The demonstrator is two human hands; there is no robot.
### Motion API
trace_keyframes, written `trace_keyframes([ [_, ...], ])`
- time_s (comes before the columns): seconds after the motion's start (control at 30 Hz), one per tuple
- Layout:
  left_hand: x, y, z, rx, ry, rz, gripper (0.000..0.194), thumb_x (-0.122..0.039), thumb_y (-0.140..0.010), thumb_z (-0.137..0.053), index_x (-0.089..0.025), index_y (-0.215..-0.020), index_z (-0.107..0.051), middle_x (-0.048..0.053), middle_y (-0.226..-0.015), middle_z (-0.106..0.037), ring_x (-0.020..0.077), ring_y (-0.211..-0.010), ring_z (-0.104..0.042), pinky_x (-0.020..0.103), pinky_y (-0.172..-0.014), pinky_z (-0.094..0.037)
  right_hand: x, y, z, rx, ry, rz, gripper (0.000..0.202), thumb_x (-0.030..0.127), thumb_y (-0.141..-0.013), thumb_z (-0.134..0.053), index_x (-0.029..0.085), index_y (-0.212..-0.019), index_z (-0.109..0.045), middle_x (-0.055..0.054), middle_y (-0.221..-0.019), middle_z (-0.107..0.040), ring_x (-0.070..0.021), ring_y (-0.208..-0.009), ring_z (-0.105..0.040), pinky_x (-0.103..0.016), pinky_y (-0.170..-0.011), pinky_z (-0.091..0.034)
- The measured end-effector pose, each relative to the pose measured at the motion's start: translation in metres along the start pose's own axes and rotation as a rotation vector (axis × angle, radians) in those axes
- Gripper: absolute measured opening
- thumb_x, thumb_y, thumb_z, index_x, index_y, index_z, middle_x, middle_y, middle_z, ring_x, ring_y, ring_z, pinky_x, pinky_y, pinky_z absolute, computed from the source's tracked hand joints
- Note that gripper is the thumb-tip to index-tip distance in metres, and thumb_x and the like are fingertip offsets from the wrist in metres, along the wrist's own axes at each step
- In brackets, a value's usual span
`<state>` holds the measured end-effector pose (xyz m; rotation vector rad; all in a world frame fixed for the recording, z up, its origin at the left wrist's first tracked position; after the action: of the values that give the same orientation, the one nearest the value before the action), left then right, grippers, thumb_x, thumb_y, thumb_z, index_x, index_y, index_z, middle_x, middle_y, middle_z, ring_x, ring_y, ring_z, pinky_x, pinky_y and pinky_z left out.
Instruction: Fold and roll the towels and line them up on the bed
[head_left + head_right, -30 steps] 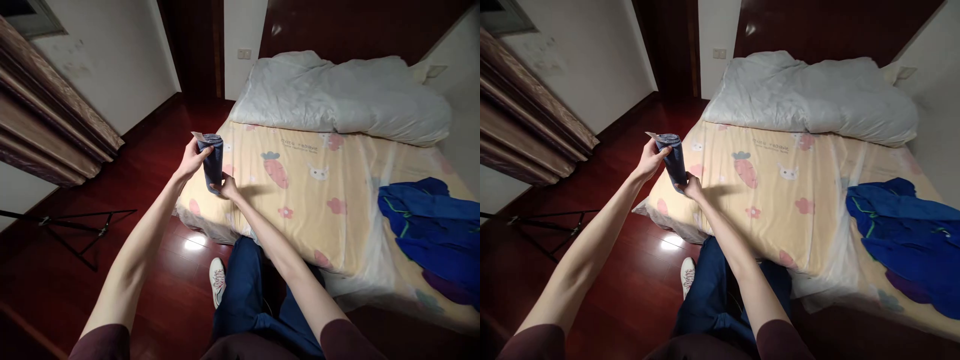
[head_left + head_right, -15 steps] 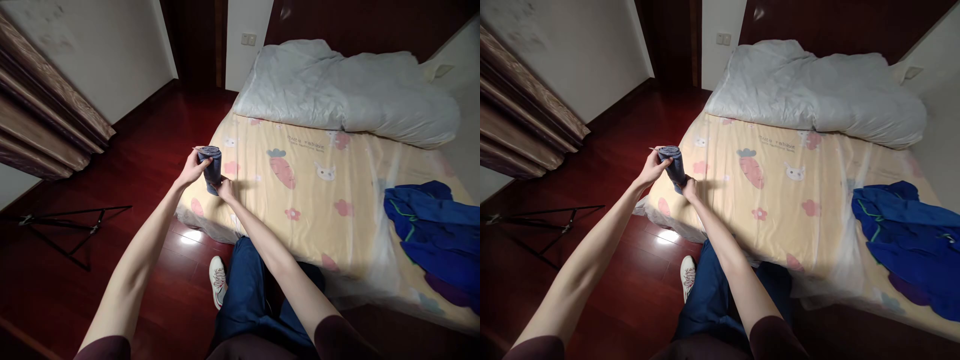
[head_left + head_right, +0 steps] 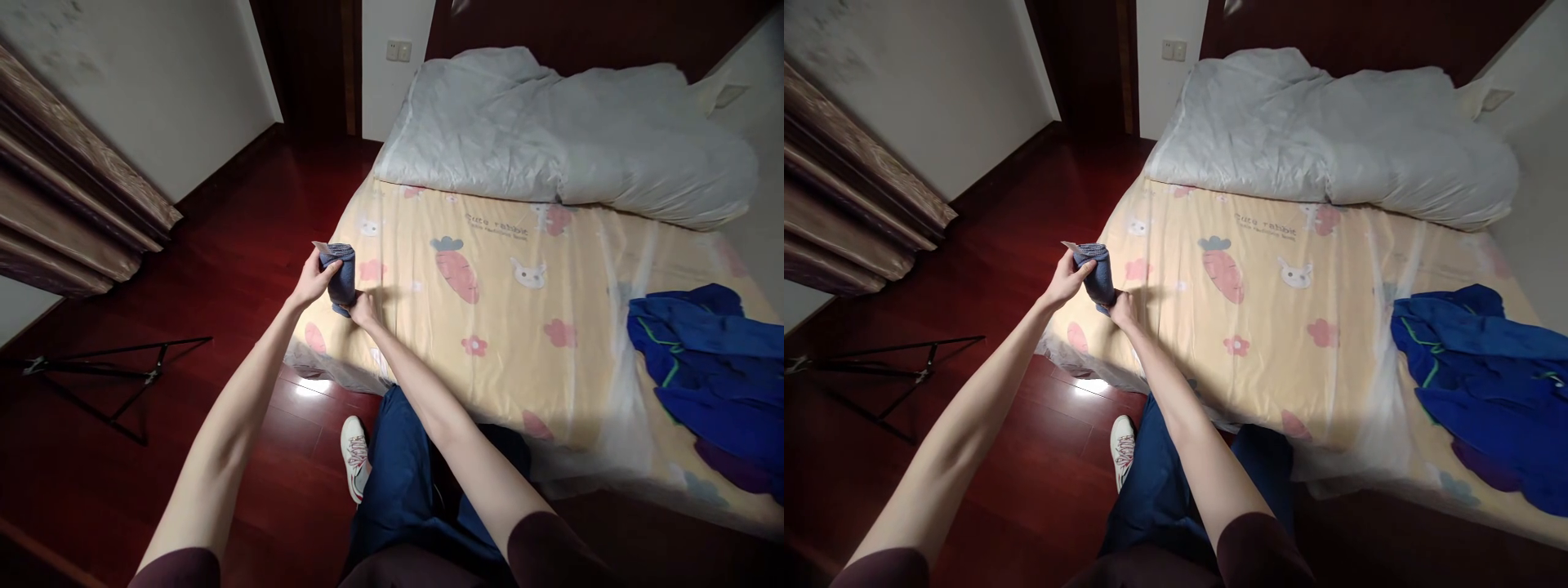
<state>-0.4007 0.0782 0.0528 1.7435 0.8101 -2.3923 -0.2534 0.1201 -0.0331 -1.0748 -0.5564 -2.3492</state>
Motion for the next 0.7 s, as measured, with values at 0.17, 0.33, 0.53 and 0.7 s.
trace_keyframes([
  [0.17,0.017,0.005,0.017,-0.030,-0.047,0.056,0.108,-0.075,-0.078,-0.079,-0.025,-0.162,-0.032,0.022,-0.167,-0.037,0.0362,-0.155,-0.039,0.053,-0.125,-0.035,-0.014,0.003,0.009,-0.062,0.050,0.107,0.126,0.036,-0.066,-0.097,0.012,-0.167,-0.026,-0.025,-0.169,-0.034,-0.0375,-0.155,-0.040,-0.049,-0.124,-0.040],
  [0.33,0.025,0.036,0.037,-0.210,-0.232,0.148,0.109,-0.079,-0.088,-0.065,-0.034,-0.169,-0.008,0.017,-0.176,-0.015,0.0328,-0.163,-0.021,0.052,-0.130,-0.026,-0.056,0.009,0.029,-0.091,0.041,0.104,0.154,0.041,-0.059,-0.100,0.020,-0.171,0.003,-0.022,-0.177,-0.008,-0.0378,-0.165,-0.011,-0.060,-0.133,-0.017],
  [0.53,0.007,0.065,0.006,-0.213,-0.491,0.095,0.081,-0.061,-0.094,-0.067,-0.022,-0.159,-0.040,0.019,-0.162,-0.043,0.0332,-0.151,-0.041,0.054,-0.125,-0.034,-0.082,0.036,0.064,-0.103,-0.123,0.064,0.139,0.037,-0.061,-0.099,0.019,-0.171,-0.016,-0.020,-0.176,-0.018,-0.0400,-0.163,-0.019,-0.059,-0.133,-0.022],
  [0.7,0.015,0.057,-0.048,0.212,-0.736,-0.053,0.054,-0.051,-0.089,-0.069,-0.015,-0.129,-0.069,0.021,-0.156,-0.048,0.0409,-0.145,-0.041,0.060,-0.123,-0.033,-0.143,0.153,0.106,-0.016,-0.369,0.111,0.064,0.045,-0.086,-0.081,0.022,-0.143,-0.064,-0.014,-0.143,-0.068,-0.0296,-0.133,-0.065,-0.050,-0.118,-0.050],
])
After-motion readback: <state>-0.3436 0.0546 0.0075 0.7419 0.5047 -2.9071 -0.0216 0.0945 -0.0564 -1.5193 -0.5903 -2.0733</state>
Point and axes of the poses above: each hand's wrist, its own y-axis away from the middle knuckle, its own z-axis out of the back of the hand, x = y × z, the point moved 2 cm from there along -y, towards the middle knuckle
